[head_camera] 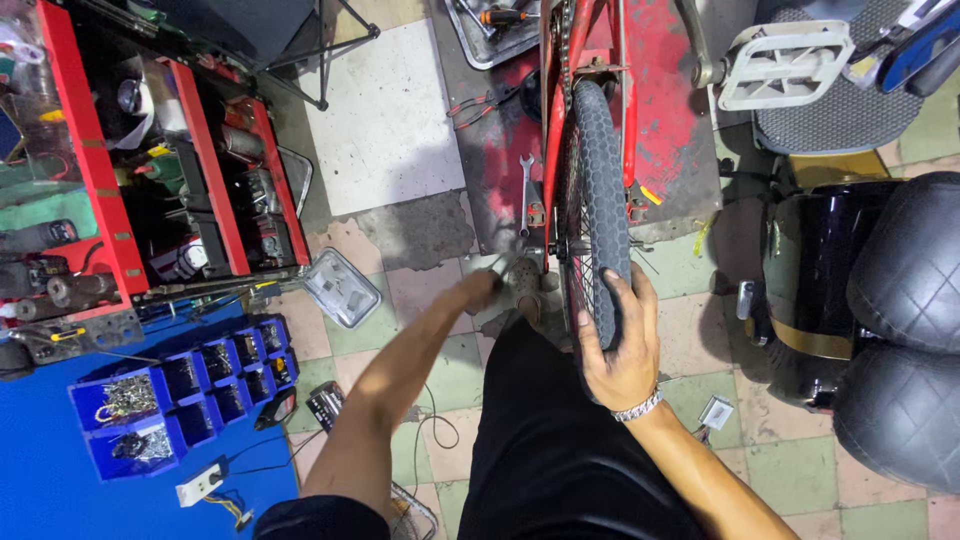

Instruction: The person works on the rear axle and derailleur area of a red bicycle by hand and using a wrench, turning a bolt and moving components near the chain.

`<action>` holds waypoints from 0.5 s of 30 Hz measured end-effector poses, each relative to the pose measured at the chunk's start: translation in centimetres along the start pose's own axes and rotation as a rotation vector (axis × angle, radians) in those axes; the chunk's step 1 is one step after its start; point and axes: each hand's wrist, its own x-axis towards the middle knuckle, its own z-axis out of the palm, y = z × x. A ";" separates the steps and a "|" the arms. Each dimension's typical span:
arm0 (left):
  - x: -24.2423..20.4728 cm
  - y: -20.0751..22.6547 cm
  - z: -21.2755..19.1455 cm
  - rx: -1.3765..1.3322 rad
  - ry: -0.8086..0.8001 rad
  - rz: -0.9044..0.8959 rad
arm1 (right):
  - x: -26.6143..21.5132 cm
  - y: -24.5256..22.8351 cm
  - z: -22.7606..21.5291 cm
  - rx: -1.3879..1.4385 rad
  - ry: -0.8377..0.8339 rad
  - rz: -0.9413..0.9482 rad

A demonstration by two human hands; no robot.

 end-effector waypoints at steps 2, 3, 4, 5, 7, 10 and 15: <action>-1.6 1.2 2.6 -0.047 0.052 0.223 | 0.1 0.1 0.0 0.028 0.000 -0.005; -2.2 2.1 3.4 -0.155 -0.019 0.197 | 0.2 0.2 0.1 0.017 0.000 -0.006; -3.0 2.9 4.2 -0.264 -0.093 0.170 | 0.2 0.3 0.1 0.007 -0.002 -0.006; -3.4 3.5 4.6 -0.373 -0.167 0.144 | 0.1 0.5 0.1 -0.002 -0.004 -0.005; -3.8 4.7 5.0 -0.403 -0.119 0.148 | -0.1 0.7 0.1 -0.013 -0.011 -0.001; -2.9 5.5 4.8 -0.639 -0.133 0.104 | -0.1 1.0 0.1 -0.016 -0.011 0.001; -0.3 4.9 4.4 -0.542 -0.066 0.259 | 0.0 1.1 0.1 -0.016 -0.004 -0.002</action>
